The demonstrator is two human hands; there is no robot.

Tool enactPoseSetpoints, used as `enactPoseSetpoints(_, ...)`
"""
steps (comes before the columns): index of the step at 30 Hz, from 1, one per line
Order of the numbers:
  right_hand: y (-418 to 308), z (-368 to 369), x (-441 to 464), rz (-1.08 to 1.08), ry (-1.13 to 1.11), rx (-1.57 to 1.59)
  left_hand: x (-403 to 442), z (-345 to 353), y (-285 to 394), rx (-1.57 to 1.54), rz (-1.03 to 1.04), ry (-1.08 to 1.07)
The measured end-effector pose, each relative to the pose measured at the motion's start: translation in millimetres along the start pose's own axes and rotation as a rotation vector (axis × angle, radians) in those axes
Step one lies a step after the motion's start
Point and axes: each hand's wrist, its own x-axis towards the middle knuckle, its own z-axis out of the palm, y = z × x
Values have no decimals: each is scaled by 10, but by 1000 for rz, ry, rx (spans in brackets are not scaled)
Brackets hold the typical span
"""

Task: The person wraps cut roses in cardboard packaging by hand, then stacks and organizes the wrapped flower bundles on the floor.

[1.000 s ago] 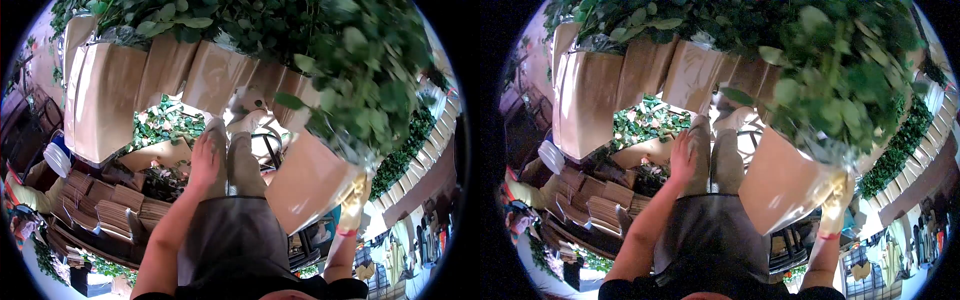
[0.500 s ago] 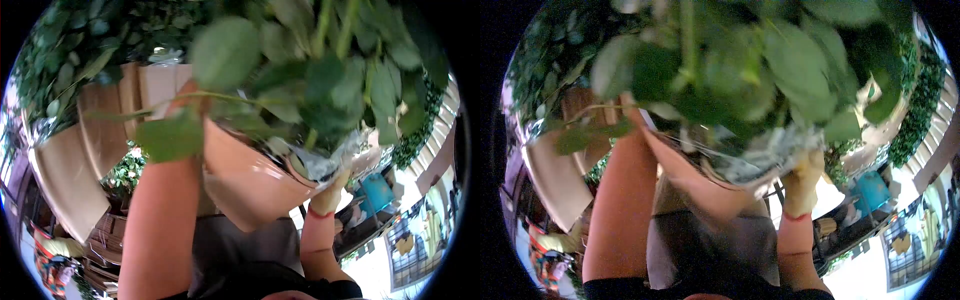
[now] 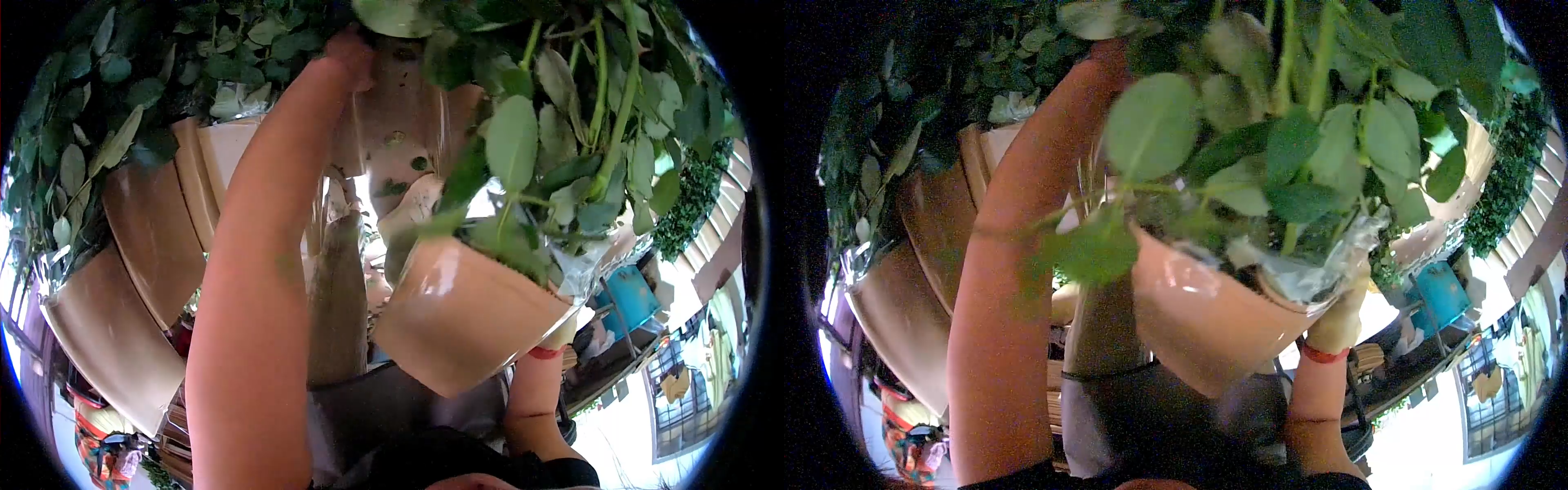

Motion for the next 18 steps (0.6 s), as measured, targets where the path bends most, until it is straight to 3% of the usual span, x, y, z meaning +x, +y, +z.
enactPoseSetpoints(3,-298,131,-32,-18,111,-15,76,32,-129,1,-42,-134)
enactPoseSetpoints(6,-496,342,-3,75,82,167,-13,-18,-260,10,-58,-206)
enactPoseSetpoints(9,-451,647,252,-185,-130,124,-137,-97,-349,14,-63,-256)
enactPoseSetpoints(14,-345,1837,739,-195,-184,-171,-154,-195,-462,24,-82,-354)
enactPoseSetpoints(18,-101,2254,1337,-380,-281,-425,-135,-247,-481,41,-83,-410)
